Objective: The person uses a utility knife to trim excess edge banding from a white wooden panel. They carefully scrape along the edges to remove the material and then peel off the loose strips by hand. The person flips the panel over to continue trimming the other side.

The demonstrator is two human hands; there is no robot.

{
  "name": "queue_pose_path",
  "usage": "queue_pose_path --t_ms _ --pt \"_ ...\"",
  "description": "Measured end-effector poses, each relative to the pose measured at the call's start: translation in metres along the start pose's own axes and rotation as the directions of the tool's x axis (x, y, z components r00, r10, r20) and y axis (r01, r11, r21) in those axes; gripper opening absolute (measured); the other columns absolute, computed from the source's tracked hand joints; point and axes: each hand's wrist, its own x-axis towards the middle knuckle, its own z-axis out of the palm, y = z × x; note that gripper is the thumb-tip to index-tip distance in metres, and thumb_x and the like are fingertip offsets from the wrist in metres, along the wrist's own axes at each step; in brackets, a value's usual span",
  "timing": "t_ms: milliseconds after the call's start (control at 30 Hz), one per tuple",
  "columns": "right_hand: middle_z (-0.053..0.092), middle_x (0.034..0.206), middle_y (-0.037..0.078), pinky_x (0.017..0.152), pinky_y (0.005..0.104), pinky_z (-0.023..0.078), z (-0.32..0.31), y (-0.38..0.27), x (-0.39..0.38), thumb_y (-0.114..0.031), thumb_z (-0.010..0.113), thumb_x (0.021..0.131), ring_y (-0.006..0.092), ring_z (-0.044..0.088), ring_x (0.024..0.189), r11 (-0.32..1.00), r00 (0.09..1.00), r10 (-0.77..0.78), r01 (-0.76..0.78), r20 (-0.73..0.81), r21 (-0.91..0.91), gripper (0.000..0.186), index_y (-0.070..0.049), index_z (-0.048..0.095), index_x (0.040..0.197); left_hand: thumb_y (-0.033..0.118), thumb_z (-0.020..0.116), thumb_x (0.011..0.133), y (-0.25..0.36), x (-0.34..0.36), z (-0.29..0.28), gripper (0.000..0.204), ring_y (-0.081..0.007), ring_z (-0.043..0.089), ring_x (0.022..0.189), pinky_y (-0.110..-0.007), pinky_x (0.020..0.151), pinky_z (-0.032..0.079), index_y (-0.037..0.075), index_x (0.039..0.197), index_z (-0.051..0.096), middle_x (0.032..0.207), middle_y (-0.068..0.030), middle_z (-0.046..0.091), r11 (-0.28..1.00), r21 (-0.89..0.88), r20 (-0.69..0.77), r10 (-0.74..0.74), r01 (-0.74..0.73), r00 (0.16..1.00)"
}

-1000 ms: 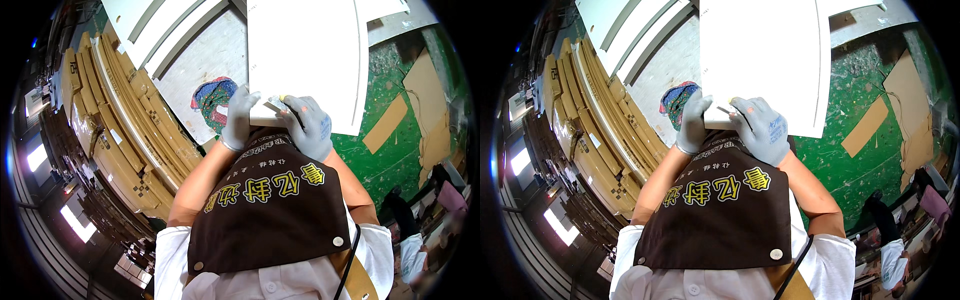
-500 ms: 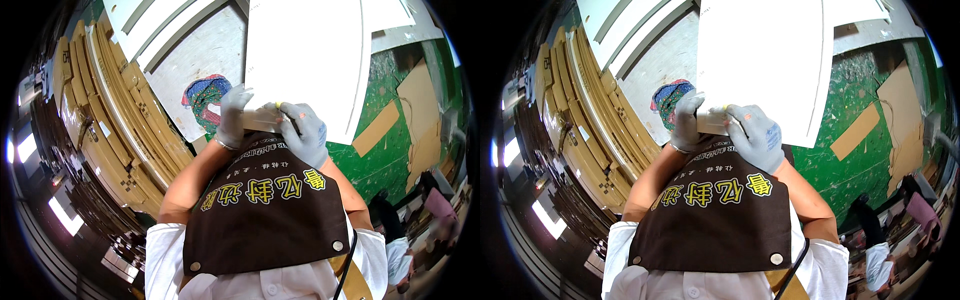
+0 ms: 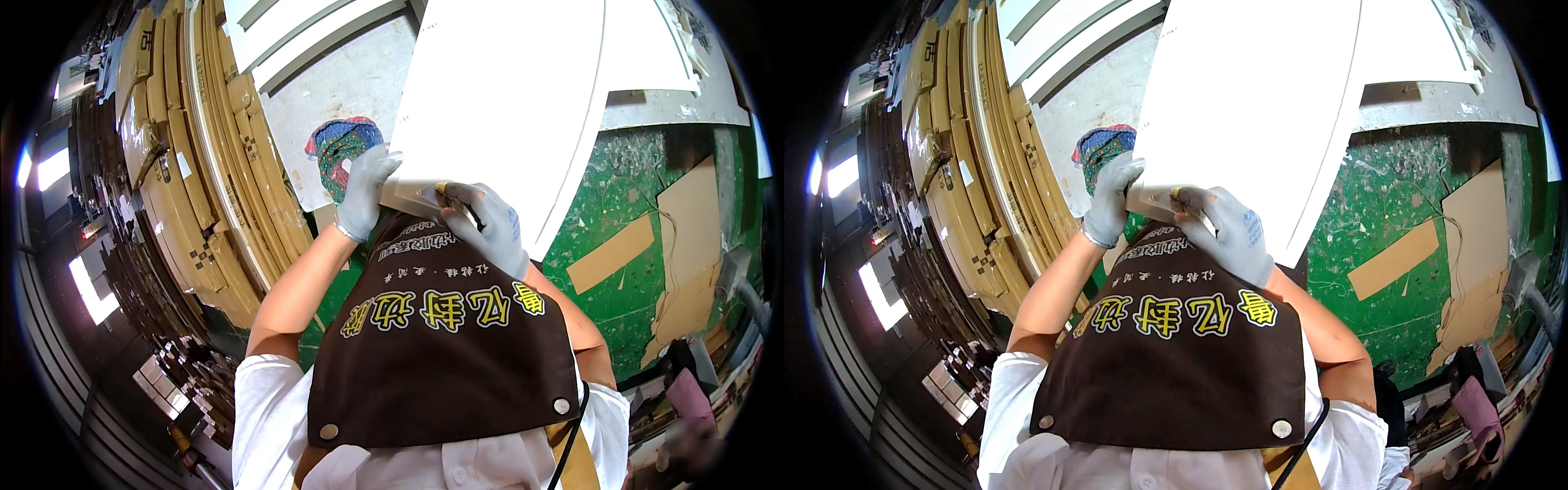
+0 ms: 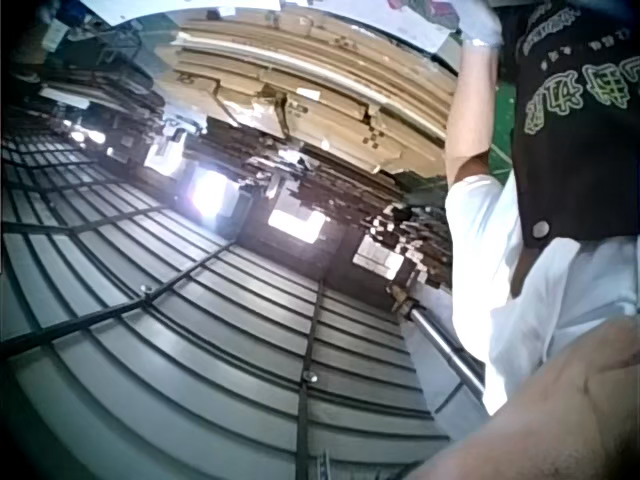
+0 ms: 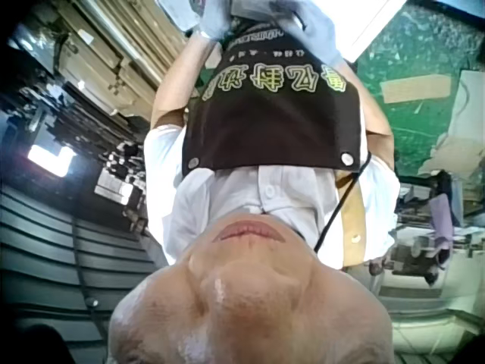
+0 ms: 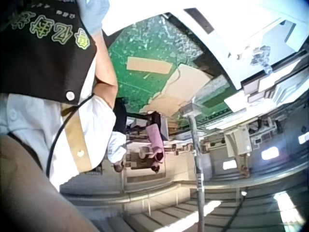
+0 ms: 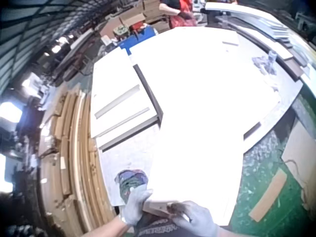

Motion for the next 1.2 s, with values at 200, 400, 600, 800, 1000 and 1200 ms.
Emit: queue_pose_path --t_ms 200,400,600,800,1000,1200 --pt "0.066 0.092 0.014 0.069 0.0368 0.052 -0.003 0.001 0.001 -0.011 0.068 0.088 0.0305 0.066 0.081 0.999 0.999 -0.035 0.035 0.010 -0.004 0.027 -0.003 0.062 0.113 0.004 0.053 0.091 -0.002 0.012 0.004 0.026 -0.0356 0.062 0.105 -0.041 0.094 0.049 -0.001 0.114 0.062 0.115 -0.0189 0.064 0.959 0.277 -0.083 -0.027 0.049 0.996" --pt "0.066 0.094 0.015 0.071 0.0374 0.053 -0.001 0.002 -0.001 -0.009 0.068 0.087 0.0306 0.067 0.084 0.988 0.994 -0.103 0.100 -0.021 -0.115 0.025 -0.002 0.062 0.111 0.004 0.053 0.090 0.001 0.011 0.008 0.025 -0.0347 0.062 0.107 -0.039 0.096 0.048 0.000 0.114 0.063 0.113 -0.0188 0.066 0.985 0.156 -0.154 -0.054 0.079 0.987" --pt "0.067 0.098 0.016 0.073 0.0369 0.053 0.001 0.001 -0.002 -0.008 0.068 0.086 0.0320 0.066 0.085 0.998 1.000 -0.002 0.001 -0.023 -0.065 0.023 -0.002 0.064 0.108 0.008 0.057 0.085 -0.008 0.011 0.008 0.023 -0.0345 0.063 0.104 -0.039 0.089 0.050 0.002 0.107 0.064 0.110 -0.0184 0.066 0.946 0.299 -0.163 0.183 -0.128 0.970" --pt "0.067 0.098 0.016 0.074 0.0370 0.052 -0.002 -0.010 0.000 -0.010 0.068 0.088 0.0309 0.066 0.087 0.990 0.990 0.138 -0.137 -0.021 0.043 0.022 -0.001 0.064 0.107 0.005 0.060 0.083 -0.002 0.020 0.007 0.028 -0.0363 0.063 0.102 -0.042 0.089 0.050 0.004 0.111 0.062 0.113 -0.0176 0.065 0.944 0.289 -0.095 0.191 -0.157 0.977" --pt "0.067 0.100 0.017 0.076 0.0361 0.052 -0.003 -0.012 0.001 -0.016 0.064 0.092 0.0302 0.066 0.086 0.984 0.984 0.177 -0.177 -0.017 0.004 0.024 -0.001 0.065 0.111 0.013 0.051 0.092 -0.005 0.006 0.009 0.026 -0.0350 0.062 0.103 -0.040 0.094 0.047 -0.004 0.107 0.065 0.111 -0.0216 0.065 0.992 0.111 -0.131 0.073 -0.059 0.989" --pt "0.068 0.098 0.017 0.077 0.0355 0.052 0.000 -0.011 -0.001 -0.018 0.064 0.093 0.0291 0.067 0.087 0.968 0.969 0.244 -0.242 -0.032 0.059 0.026 -0.002 0.065 0.113 0.014 0.063 0.090 0.009 0.032 0.002 0.028 -0.0306 0.065 0.100 -0.037 0.089 0.050 -0.005 0.110 0.065 0.104 -0.0179 0.068 0.962 0.209 -0.057 0.192 -0.176 0.980"
